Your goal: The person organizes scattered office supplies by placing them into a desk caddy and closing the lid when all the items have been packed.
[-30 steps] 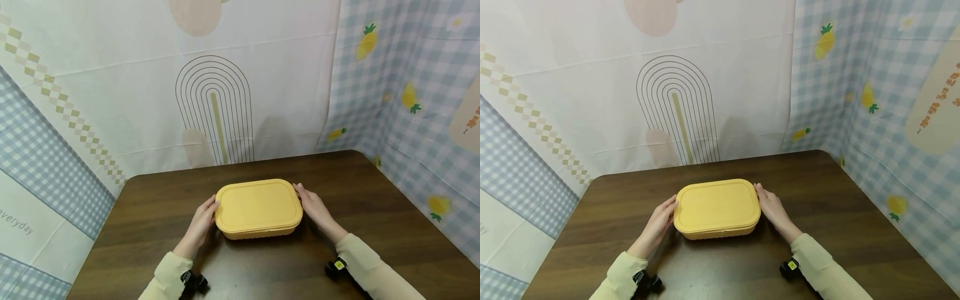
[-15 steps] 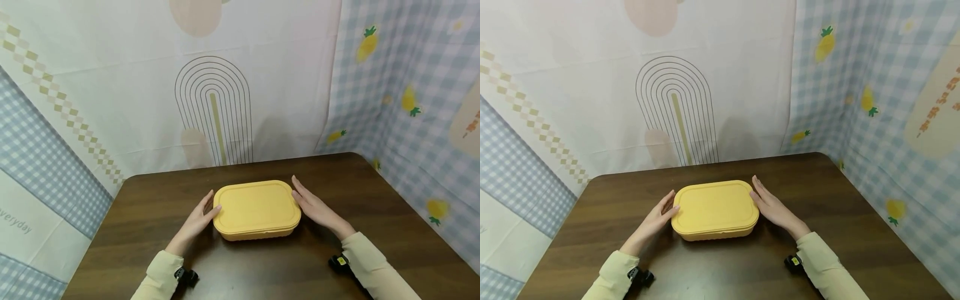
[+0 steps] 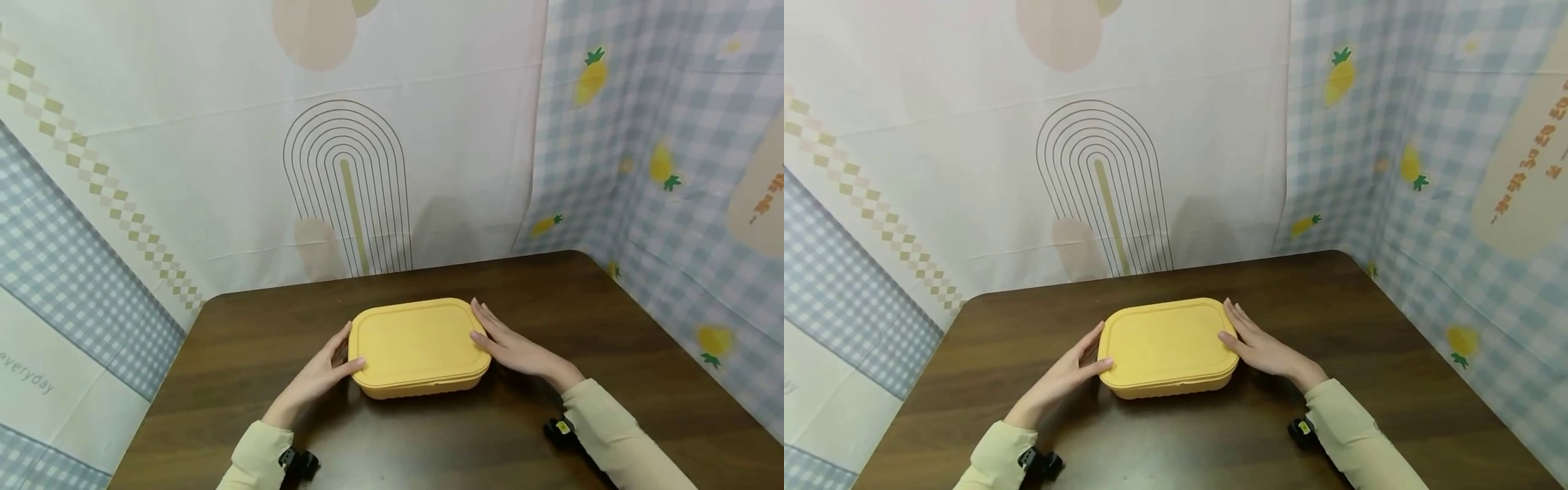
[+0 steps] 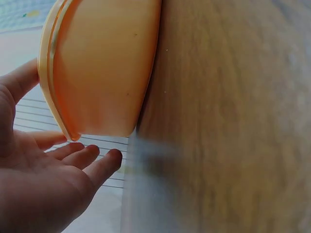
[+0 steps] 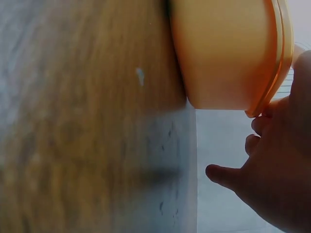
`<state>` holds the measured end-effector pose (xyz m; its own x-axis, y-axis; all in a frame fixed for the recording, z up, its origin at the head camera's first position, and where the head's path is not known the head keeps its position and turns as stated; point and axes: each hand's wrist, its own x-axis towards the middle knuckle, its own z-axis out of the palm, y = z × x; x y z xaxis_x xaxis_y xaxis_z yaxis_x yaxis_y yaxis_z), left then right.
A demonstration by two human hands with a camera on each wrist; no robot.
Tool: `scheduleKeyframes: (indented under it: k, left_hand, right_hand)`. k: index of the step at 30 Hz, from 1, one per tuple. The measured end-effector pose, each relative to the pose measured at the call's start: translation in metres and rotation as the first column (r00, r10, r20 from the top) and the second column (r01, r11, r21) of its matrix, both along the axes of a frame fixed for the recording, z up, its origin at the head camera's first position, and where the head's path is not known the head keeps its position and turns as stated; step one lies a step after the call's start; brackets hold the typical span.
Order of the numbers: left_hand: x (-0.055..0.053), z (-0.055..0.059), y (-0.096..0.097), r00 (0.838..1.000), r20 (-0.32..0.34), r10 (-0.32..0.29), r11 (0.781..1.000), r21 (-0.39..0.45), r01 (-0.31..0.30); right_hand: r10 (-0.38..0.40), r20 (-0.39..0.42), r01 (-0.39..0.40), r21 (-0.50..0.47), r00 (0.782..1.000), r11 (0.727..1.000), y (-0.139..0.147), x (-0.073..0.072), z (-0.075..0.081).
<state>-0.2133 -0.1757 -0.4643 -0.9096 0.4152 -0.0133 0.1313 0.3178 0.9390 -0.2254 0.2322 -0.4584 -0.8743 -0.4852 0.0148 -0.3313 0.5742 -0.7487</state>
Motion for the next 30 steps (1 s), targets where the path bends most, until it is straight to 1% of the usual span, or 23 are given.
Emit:
scheduleKeyframes:
  k: [6, 11, 14, 22, 26, 30]
  left_hand:
    - [-0.003, 0.0043, 0.0004, 0.999, -0.036, -0.004, 1.0, -0.004, 0.004]
    - [-0.0004, 0.0039, -0.0003, 1.0, -0.018, -0.016, 1.0, -0.022, 0.016]
    - [0.0016, 0.0032, -0.0005, 1.0, -0.005, -0.011, 0.999, -0.032, 0.011]
    - [0.0034, 0.0027, -0.0016, 1.0, -0.013, -0.005, 0.999, -0.039, 0.004]
    - [0.0029, 0.0042, -0.0025, 1.0, -0.019, -0.015, 0.998, -0.055, 0.014]
    - [0.0034, 0.0042, -0.0024, 0.999, -0.03, -0.026, 0.998, -0.066, 0.024]
  right_hand:
    - [-0.007, 0.013, 0.007, 0.01, 1.0, 1.0, 0.0005, -0.0005, 0.003]
    - [-0.011, 0.033, 0.01, 0.026, 0.999, 1.0, 0.0011, 0.0025, 0.0031]
    - [-0.013, 0.034, 0.012, 0.029, 0.999, 1.0, 0.0015, 0.0037, 0.0023]
    - [0.015, 0.051, -0.015, 0.003, 0.999, 1.0, -0.0004, 0.0008, 0.0013]
    - [0.019, 0.078, -0.018, -0.011, 0.997, 1.0, -0.0017, 0.0, 0.0001]
    - [0.012, 0.077, -0.012, -0.006, 0.997, 1.0, -0.0019, 0.0001, -0.0015]
